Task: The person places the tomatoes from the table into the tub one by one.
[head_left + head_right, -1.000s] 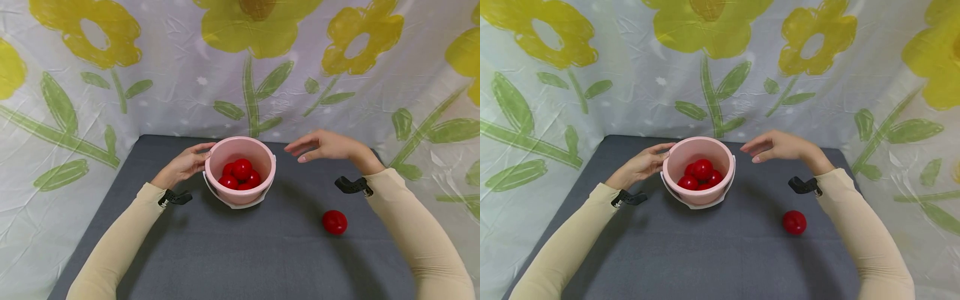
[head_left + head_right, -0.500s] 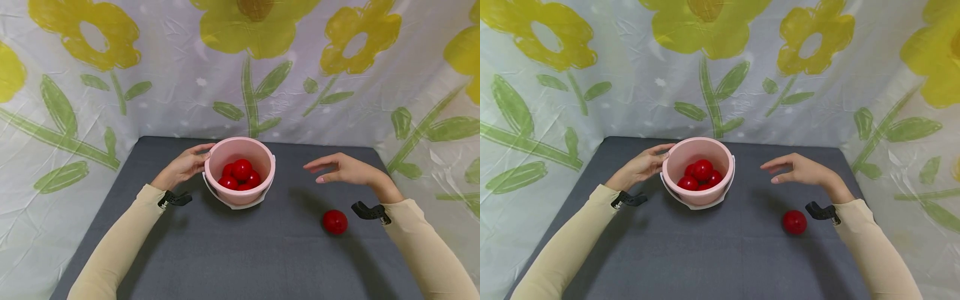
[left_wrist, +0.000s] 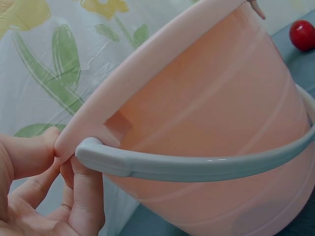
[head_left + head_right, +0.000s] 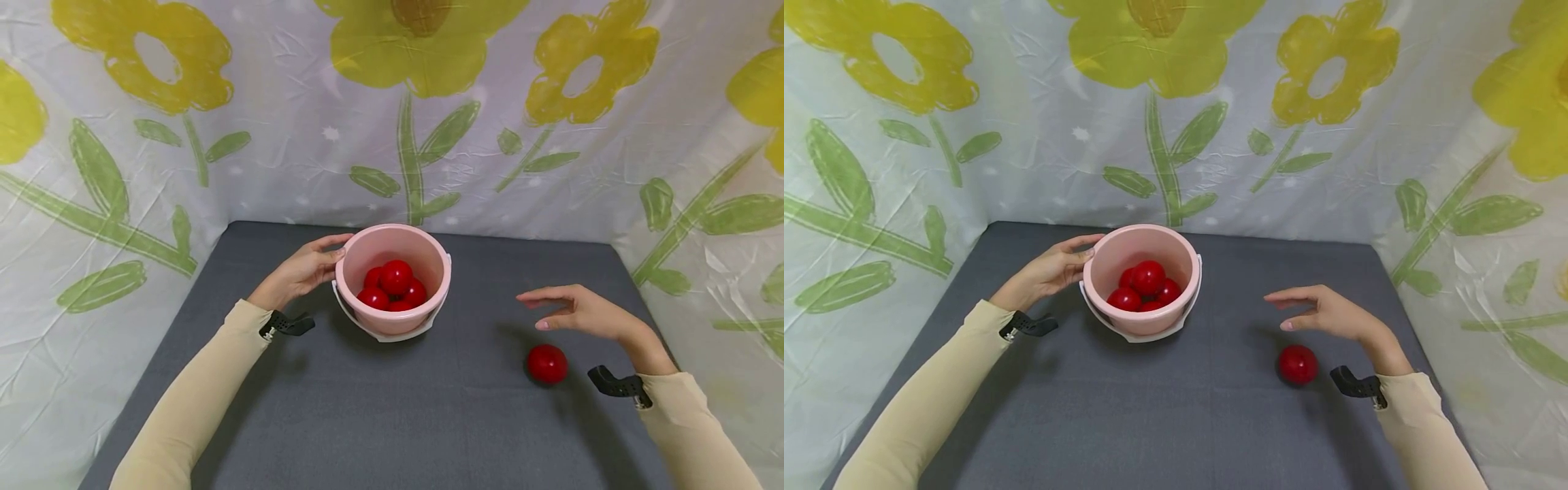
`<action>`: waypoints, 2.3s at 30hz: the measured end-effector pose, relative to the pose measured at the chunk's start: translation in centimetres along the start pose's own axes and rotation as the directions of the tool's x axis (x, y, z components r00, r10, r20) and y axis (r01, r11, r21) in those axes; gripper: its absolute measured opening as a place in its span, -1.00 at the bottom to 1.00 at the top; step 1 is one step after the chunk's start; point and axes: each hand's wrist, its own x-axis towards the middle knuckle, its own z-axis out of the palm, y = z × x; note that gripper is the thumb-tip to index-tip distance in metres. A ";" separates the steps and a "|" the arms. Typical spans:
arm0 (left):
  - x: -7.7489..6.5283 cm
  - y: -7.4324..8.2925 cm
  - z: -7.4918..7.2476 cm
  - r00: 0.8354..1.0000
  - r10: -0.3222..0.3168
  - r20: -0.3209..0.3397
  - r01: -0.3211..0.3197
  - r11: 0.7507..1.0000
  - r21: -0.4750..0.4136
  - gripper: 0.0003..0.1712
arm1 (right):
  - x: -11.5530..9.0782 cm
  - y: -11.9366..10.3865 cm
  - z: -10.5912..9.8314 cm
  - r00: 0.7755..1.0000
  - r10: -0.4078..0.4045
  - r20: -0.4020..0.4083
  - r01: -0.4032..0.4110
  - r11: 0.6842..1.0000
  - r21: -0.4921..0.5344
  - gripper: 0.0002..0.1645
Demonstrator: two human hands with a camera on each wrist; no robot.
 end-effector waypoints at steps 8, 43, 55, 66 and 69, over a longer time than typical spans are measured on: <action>0.0 0.0 -0.1 1.000 -0.005 0.009 0.005 1.000 -0.005 -0.37 | -1.6 2.1 1.3 1.000 0.019 -0.015 -0.018 0.998 0.054 -0.28; 0.0 0.0 0.0 1.000 0.000 0.009 0.000 1.000 0.005 -0.38 | -3.2 6.5 4.9 0.998 0.054 -0.021 -0.055 0.998 -0.007 -0.48; -0.1 0.0 0.0 1.000 -0.001 0.009 0.001 1.000 0.009 -0.38 | -2.0 4.6 3.0 0.999 0.047 -0.005 -0.047 0.997 -0.064 -0.47; -0.1 0.1 0.0 1.000 -0.011 0.006 0.011 1.000 0.020 -0.38 | 0.5 0.5 0.4 0.999 0.052 0.011 -0.051 0.996 -0.069 -0.46; -0.1 0.1 -0.1 1.000 -0.009 0.004 0.009 1.000 0.021 -0.38 | 1.2 -0.6 -0.3 0.998 0.050 0.033 -0.049 0.998 -0.047 -0.45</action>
